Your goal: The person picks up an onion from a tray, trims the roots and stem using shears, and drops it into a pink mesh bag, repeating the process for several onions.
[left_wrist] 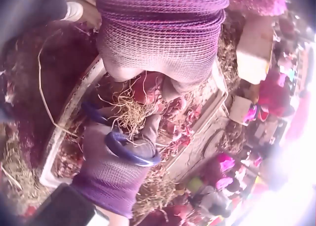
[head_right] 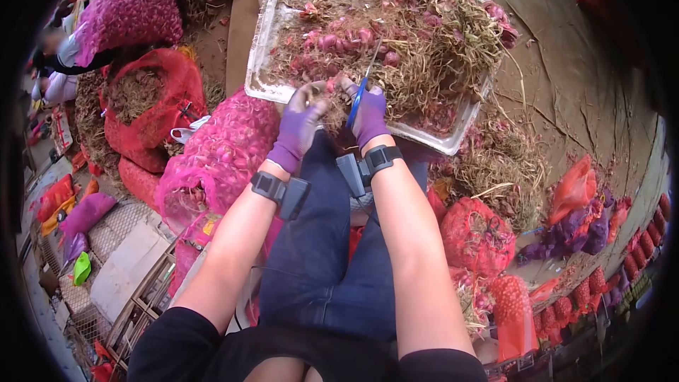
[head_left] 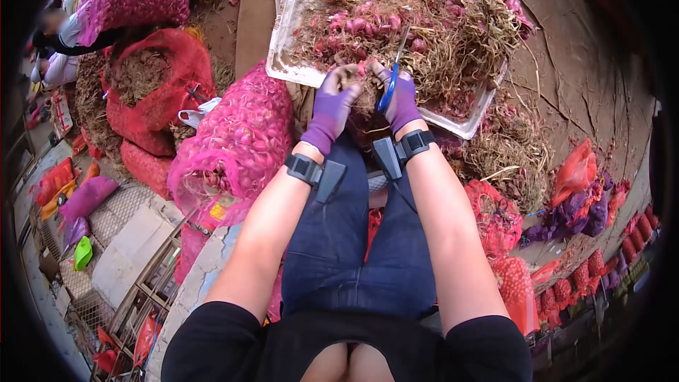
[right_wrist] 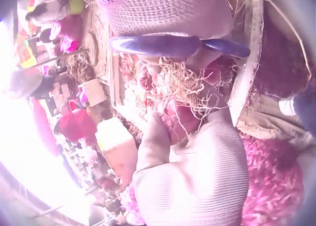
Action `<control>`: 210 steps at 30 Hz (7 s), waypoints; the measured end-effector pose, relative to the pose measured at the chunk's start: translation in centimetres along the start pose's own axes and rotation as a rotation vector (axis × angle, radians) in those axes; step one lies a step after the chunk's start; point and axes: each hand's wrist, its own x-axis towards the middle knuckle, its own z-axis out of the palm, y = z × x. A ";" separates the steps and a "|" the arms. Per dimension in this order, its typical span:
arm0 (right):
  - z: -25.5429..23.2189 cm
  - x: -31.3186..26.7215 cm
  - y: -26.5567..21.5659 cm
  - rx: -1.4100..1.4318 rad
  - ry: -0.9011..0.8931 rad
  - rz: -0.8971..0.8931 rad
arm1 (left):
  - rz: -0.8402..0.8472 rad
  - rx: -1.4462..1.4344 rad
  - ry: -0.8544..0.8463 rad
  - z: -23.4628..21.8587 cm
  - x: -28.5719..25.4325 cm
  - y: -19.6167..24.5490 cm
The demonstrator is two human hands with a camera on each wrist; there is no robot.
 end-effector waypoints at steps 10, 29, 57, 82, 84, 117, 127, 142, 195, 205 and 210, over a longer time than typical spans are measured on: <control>0.7 1.1 -0.6 0.219 -0.107 0.035 | 0.268 0.311 -0.093 0.0 0.8 3.8; -6.5 -11.5 5.3 -0.528 -0.447 0.122 | -0.292 0.410 0.047 -3.3 3.7 -1.5; -3.0 -9.8 1.4 -0.323 -0.333 0.418 | -0.202 0.249 0.108 -2.8 1.8 0.8; -1.2 -3.7 0.2 -0.259 -0.204 -0.158 | -0.448 0.250 -0.459 -2.5 3.1 3.1; -1.2 -3.1 -0.5 -0.141 -0.239 -0.106 | -0.471 0.208 -0.421 -3.1 3.3 3.0; 1.3 -4.0 1.1 0.365 -0.059 0.125 | -0.172 0.692 -0.122 -0.9 -0.5 4.1; 2.6 -4.1 -0.1 0.461 -0.005 0.191 | 0.019 0.707 0.106 -5.8 1.8 2.8; 1.3 -5.7 -1.1 0.383 -0.178 0.181 | -0.258 0.530 -0.204 -1.8 1.8 0.1; 3.5 -11.3 -4.2 0.071 -0.271 -0.390 | -0.186 -0.149 -0.480 -4.1 -0.3 9.1; -0.9 -14.9 -10.9 0.122 -0.419 -0.327 | 0.096 0.070 -0.350 2.6 -3.0 11.6; -5.0 -14.9 -12.6 -0.239 -0.412 -0.509 | 0.016 0.154 -0.439 6.6 -3.6 13.1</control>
